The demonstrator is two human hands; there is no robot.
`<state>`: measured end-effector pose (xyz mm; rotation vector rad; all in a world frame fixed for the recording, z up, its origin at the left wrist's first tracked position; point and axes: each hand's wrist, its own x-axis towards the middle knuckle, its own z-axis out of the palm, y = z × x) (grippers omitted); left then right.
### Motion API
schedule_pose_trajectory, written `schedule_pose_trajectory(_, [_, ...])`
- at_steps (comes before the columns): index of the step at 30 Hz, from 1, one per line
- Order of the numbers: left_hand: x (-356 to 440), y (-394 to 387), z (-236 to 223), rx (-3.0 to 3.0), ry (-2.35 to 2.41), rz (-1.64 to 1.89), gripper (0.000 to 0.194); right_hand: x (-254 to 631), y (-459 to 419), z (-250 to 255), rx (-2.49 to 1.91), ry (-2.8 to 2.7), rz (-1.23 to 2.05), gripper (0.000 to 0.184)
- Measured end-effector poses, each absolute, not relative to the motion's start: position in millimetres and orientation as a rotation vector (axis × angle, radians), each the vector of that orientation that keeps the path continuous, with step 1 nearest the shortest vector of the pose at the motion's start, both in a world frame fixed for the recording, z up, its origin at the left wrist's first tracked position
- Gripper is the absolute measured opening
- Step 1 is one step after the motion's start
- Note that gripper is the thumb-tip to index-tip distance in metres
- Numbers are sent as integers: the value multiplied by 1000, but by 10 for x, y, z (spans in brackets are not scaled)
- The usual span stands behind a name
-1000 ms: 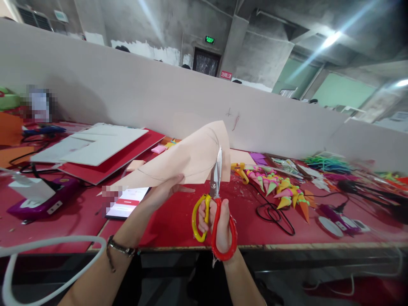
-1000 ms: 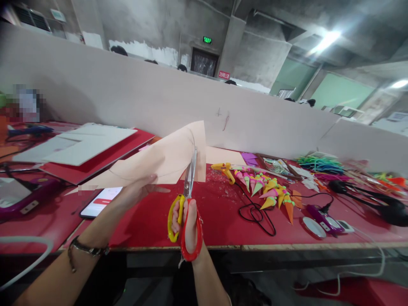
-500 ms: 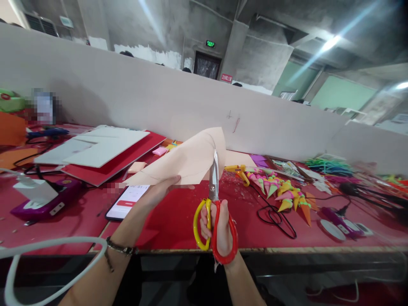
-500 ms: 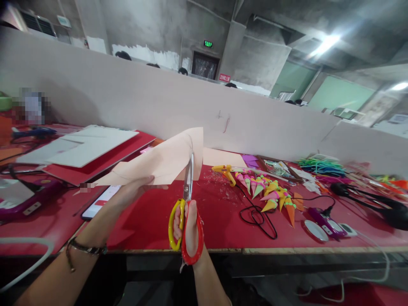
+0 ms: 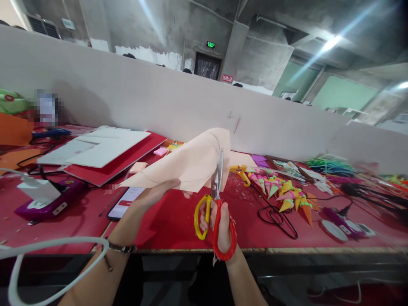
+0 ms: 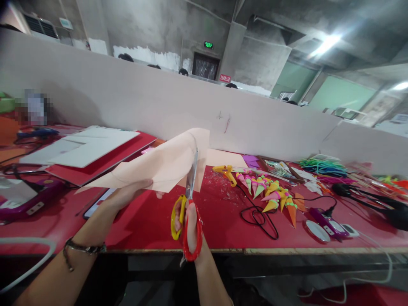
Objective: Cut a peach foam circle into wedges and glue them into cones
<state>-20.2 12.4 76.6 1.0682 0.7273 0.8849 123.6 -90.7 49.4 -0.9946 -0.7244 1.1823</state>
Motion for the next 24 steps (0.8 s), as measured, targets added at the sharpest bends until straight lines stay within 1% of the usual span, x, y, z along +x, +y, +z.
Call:
schedule_pose_trajectory(2, [-187, 121, 783, 1196, 674, 809, 16, 1231, -906, 500, -991, -728, 1187, 52])
schedule_pose_trajectory(4, [-177, 132, 791, 1302, 613, 787, 16, 1229, -905, 502, -994, -725, 1186, 51])
schedule_pose_trajectory(8, [-186, 148, 784, 1361, 609, 820, 16, 1262, -912, 500, -1007, -716, 1182, 30])
schedule_pose_trajectory(13, [-222, 176, 737, 1363, 691, 746, 21, 1328, -934, 503, -1024, -707, 1180, 30])
schedule_pose_trajectory(19, [-241, 205, 751, 1286, 655, 797, 12, 1303, -945, 490, -1035, -704, 1187, 27])
schedule_pose_trajectory(20, [-245, 211, 756, 1273, 638, 787, 13, 1295, -940, 486, -1035, -705, 1188, 29])
schedule_pose_trajectory(23, [-273, 244, 753, 1303, 586, 756, 14, 1284, -913, 484, -1033, -705, 1183, 46])
schedule_pose_trajectory(24, [-286, 257, 747, 1319, 578, 751, 14, 1286, -903, 486, -1033, -704, 1177, 48])
